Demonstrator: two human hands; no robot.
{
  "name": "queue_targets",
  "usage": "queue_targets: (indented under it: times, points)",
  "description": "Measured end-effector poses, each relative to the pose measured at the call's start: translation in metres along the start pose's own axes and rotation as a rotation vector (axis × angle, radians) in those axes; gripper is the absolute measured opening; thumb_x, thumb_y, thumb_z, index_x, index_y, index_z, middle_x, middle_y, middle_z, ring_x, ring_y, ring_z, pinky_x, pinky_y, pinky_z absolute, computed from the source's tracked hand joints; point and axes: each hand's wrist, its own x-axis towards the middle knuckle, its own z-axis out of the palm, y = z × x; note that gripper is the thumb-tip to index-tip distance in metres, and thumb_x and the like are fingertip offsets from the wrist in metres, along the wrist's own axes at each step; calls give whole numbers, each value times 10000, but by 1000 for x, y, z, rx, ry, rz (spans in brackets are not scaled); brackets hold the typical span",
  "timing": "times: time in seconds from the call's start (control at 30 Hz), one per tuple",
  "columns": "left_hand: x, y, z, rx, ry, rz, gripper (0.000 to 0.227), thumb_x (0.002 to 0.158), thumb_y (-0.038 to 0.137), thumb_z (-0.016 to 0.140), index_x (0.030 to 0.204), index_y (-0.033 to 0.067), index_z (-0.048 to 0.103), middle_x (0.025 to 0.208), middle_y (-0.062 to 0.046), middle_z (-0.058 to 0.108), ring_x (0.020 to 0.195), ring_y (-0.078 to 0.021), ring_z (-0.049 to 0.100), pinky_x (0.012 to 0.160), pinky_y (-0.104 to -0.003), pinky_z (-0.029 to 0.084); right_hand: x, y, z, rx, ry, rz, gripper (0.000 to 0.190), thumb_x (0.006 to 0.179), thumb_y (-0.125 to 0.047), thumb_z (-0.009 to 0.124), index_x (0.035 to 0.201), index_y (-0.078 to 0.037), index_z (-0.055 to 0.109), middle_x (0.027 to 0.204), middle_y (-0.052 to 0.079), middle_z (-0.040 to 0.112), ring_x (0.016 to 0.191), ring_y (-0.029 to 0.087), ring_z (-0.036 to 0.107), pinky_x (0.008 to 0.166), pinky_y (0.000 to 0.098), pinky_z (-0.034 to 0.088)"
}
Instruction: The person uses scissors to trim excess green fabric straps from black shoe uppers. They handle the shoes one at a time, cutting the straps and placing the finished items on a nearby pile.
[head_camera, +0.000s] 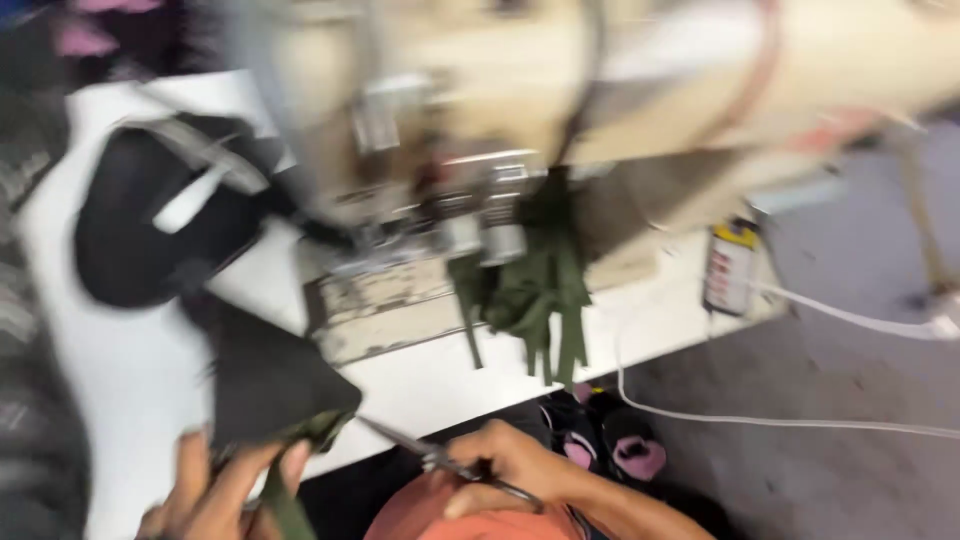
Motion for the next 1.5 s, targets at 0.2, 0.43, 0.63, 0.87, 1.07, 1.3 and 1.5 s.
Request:
queue_targets:
  times: [0.2,0.43,0.63,0.87,1.07,1.3,1.5]
  points:
    - [33,11,47,-82,-33,135,173,832,204,776,960,90,762,1151,-168,616,960,-303,620,830,-368,477,-12,16,-9,-194,-158,-21,358,971,-310,812,1198,-42,746,760,63,663,675,99,630,633,271,483]
    - [16,7,65,-116,91,107,173,847,167,773,986,68,742,1247,-201,570,1086,-327,586,948,-376,471,36,-8,8,238,234,48,360,931,-306,812,1123,-30,683,849,32,703,701,87,641,626,256,510]
    - [1,33,34,-57,228,60,150,820,104,753,949,31,725,1279,-217,550,1177,-375,551,1024,-417,443,74,32,36,528,335,170,220,973,-218,692,915,-6,695,760,61,718,553,95,620,489,250,487]
    - [-15,-36,42,-923,588,-270,111,998,94,587,1036,9,647,1028,-70,584,852,-157,582,784,-281,506,88,43,56,399,397,-77,249,988,-221,630,879,3,650,732,60,688,525,102,605,475,246,475]
    - [2,6,2,-409,404,-9,74,949,14,713,984,-44,683,1070,-85,592,914,-186,616,784,-285,510,79,26,43,349,384,37,319,953,-287,652,1059,11,693,785,58,714,505,74,580,453,226,452]
    - [3,12,3,-326,190,90,82,907,16,746,975,-8,706,1090,-68,634,1024,-237,647,870,-324,526,81,13,40,244,449,-80,294,942,-181,680,1145,31,679,828,34,684,549,70,599,482,224,464]
    - [-2,-1,10,-179,274,136,91,852,8,768,928,-1,718,1079,-79,601,1142,-299,572,904,-380,497,93,-4,57,379,429,117,172,953,-128,656,911,38,672,651,43,686,465,96,585,438,249,444]
